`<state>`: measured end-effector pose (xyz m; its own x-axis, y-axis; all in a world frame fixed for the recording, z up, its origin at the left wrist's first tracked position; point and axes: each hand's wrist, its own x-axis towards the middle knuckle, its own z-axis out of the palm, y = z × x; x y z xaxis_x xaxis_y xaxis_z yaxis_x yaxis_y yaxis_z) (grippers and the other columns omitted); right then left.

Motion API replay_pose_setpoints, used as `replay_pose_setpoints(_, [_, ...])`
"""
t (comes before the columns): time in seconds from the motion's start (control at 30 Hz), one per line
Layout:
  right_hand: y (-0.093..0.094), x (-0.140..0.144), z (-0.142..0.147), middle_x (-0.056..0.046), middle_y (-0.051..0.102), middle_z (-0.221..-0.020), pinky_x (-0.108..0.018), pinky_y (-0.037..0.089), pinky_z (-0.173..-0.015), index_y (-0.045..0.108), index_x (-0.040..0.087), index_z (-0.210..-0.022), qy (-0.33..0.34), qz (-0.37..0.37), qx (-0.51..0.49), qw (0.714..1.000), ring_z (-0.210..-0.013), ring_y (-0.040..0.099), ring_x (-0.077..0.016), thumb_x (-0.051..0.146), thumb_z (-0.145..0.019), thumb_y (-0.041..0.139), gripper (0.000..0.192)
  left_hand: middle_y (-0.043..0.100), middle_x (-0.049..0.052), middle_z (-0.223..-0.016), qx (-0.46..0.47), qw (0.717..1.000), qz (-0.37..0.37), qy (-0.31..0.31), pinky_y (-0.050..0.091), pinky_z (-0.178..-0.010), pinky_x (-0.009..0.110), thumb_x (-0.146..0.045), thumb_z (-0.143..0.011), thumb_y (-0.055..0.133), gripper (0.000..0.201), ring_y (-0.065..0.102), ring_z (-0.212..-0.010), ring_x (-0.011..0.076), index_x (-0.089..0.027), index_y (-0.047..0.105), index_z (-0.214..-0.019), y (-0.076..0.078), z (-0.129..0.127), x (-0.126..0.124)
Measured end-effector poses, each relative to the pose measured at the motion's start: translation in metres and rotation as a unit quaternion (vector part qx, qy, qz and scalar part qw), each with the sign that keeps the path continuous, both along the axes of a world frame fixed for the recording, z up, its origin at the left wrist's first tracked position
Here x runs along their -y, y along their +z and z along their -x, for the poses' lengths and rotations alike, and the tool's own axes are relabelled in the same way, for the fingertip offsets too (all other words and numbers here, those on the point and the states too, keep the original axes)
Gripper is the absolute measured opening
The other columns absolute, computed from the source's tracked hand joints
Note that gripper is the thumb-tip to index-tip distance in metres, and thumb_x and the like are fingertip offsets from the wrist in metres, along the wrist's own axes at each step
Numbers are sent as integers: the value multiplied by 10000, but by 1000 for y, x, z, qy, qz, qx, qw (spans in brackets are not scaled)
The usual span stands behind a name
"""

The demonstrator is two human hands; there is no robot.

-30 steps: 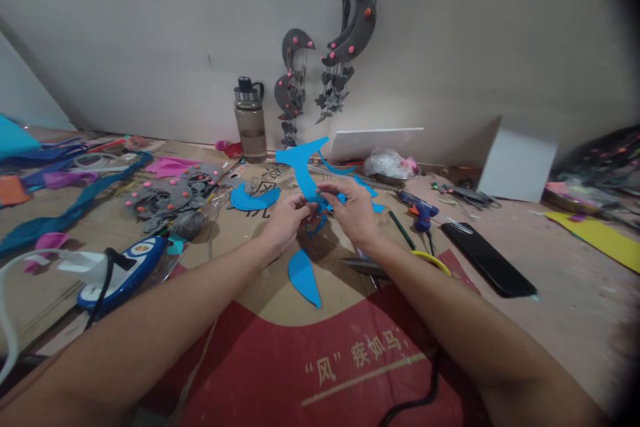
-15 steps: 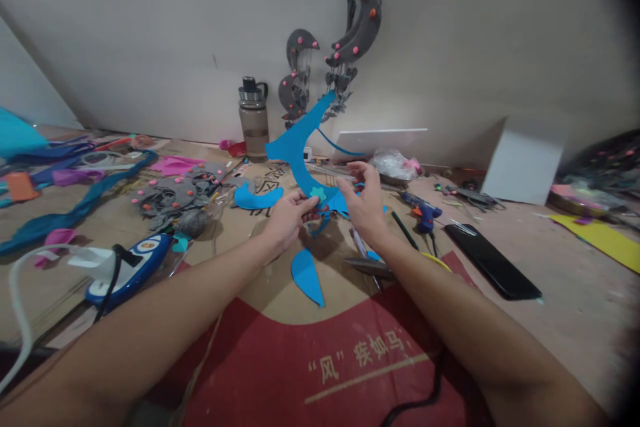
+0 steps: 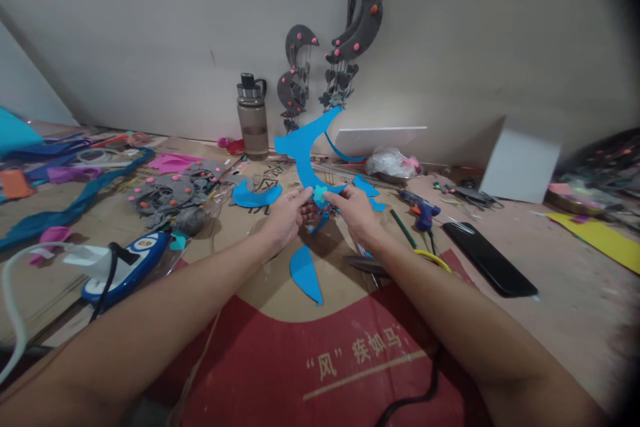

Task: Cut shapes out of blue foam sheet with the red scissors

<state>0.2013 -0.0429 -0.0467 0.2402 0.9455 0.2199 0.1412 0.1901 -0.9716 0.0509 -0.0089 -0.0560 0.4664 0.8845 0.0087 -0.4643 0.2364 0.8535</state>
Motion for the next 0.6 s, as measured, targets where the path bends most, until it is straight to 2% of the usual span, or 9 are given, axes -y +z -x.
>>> replay_pose_setpoints(0.13, [-3,-2,-1,-4,663,-689,-307,460,-663,640,189,-698,-22,3,-18,1000,-647,570,-158,415,-669,749,253,708,65,-754,4,1000,5,-6,559,-599,307,-443,-786,800,344,692,-655,183,-140,650,-852,-2,2,-3])
replay_pose_setpoints(0.27, [-5,-2,-1,4,638,-676,-299,435,-650,639,188,-691,-27,1,-16,1000,-646,532,-150,422,-668,745,258,678,27,-735,-6,1000,-7,6,536,-593,268,-375,-668,900,385,668,-668,153,-141,636,-822,-3,0,-2])
replay_pose_setpoints(0.4, [-4,-1,1,-28,694,-742,-311,457,-686,689,177,-732,-12,-16,-22,1000,-697,557,-167,412,-672,750,250,662,-4,-719,1,1000,-17,22,540,-606,266,-368,-564,954,456,651,-659,135,-148,611,-768,-4,-2,-1])
replay_pose_setpoints(0.6, [-5,-1,3,-48,743,-807,-329,487,-729,727,176,-793,-3,-27,-26,999,-748,603,-188,403,-684,749,253,684,2,-735,-6,1000,-14,16,548,-633,276,-400,-539,963,486,648,-647,127,-136,650,-799,-4,-2,-2])
